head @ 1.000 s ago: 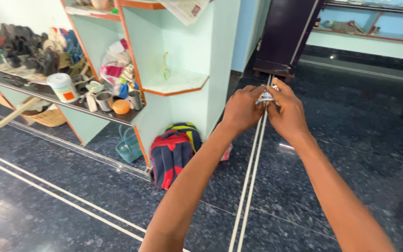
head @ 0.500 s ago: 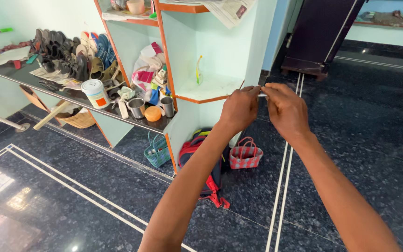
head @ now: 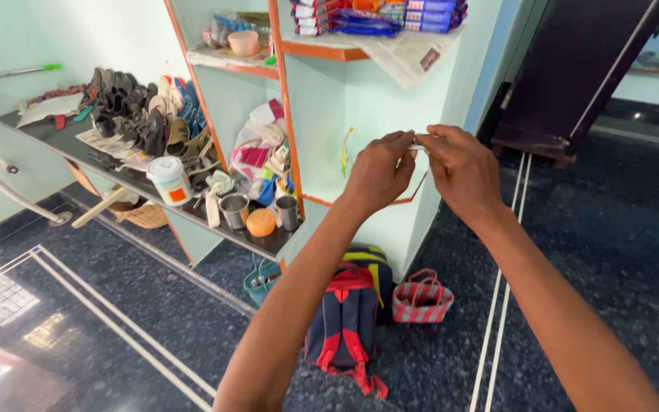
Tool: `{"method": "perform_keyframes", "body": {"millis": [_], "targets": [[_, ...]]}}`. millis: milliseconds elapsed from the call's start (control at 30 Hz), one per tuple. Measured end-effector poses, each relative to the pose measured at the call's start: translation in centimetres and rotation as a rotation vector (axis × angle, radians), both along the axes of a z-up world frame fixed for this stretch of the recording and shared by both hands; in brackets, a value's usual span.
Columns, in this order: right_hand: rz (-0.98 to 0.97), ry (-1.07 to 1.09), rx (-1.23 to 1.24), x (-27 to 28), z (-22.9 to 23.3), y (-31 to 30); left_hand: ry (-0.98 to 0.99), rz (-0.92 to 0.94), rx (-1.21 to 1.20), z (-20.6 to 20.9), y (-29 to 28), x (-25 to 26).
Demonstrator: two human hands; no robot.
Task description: The person picks up small sachets from a wooden table, walks to a nearby shelf, and places them in stacks. The person repeats this process multiple times, moving between the table and the shelf to organize the sachets.
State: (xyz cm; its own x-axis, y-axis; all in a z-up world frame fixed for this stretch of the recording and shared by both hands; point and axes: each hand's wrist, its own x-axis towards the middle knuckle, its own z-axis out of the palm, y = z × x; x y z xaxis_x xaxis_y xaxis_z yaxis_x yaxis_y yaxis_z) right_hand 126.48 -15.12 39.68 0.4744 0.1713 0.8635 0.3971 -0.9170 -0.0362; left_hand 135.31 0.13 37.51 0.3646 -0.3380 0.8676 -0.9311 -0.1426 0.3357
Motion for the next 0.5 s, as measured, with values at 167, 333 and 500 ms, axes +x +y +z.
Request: {"method": "perform_keyframes", "body": {"millis": [167,333,500], "targets": [[0.088,-0.061,-0.055,3.8,2.0,-1.6,-0.037,0.024,-0.039,1.4,-1.2,4.2],[0.115,-0.081,-0.084,6.3,2.8,-3.0,-0.001,0.051,0.005,2.3,-2.1,6.5],[0.068,-0.146,-0.152,9.0,4.5,-4.0,-0.064,0.065,0.005,3.8,-2.9,9.3]]}}
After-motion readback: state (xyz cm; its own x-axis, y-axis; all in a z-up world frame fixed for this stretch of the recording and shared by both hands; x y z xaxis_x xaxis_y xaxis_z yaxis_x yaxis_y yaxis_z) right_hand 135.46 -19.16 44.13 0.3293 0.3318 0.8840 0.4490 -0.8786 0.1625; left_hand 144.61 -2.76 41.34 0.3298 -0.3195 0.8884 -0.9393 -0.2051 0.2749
